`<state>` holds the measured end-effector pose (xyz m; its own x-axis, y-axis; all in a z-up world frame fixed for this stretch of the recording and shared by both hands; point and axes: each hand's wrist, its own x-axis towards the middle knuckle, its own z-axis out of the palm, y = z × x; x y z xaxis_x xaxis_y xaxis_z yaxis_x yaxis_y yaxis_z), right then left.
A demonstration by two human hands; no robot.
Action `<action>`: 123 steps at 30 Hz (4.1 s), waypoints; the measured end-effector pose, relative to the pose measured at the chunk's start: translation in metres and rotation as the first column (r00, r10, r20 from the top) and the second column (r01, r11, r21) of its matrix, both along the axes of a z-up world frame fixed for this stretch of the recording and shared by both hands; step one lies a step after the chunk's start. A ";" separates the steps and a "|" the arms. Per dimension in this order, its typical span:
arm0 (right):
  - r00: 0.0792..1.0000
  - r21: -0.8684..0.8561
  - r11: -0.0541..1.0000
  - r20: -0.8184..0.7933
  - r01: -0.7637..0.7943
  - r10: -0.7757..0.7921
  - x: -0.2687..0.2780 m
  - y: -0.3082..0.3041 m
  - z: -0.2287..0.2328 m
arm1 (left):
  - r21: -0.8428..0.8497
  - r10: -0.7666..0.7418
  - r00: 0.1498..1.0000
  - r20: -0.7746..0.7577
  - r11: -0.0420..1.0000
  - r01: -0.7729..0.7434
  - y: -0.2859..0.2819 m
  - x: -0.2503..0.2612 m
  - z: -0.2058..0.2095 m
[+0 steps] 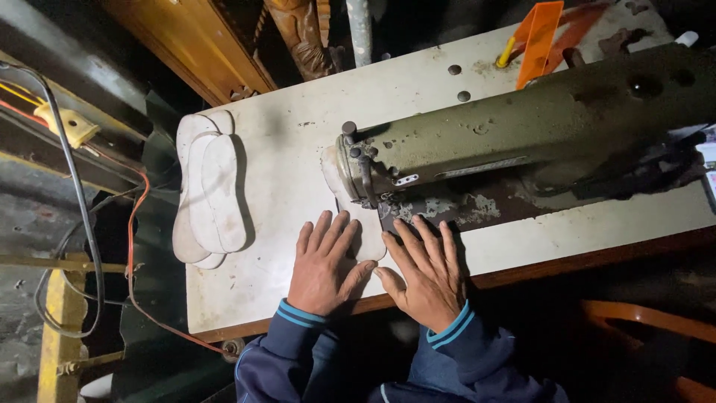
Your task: Stitching the perimeter of shoe insoles using an industrial sewing machine
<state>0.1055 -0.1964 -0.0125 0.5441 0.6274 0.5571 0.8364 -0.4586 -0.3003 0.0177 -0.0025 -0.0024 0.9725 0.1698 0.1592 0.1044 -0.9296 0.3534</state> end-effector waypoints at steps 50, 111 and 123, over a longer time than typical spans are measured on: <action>0.995 -0.168 0.986 -0.094 0.003 -0.020 0.004 0.008 0.010 | 0.215 -0.102 0.993 -0.052 0.970 0.111 0.081 0.062 -0.008; 0.998 0.071 0.995 0.014 0.066 -0.067 0.005 0.010 0.013 | 0.221 0.107 0.980 0.167 0.965 -0.143 -0.084 -0.082 -0.007; 0.999 0.102 0.995 -0.035 0.007 -0.003 0.007 0.006 0.015 | 0.068 -0.060 0.995 0.079 0.996 0.054 -0.070 -0.070 0.008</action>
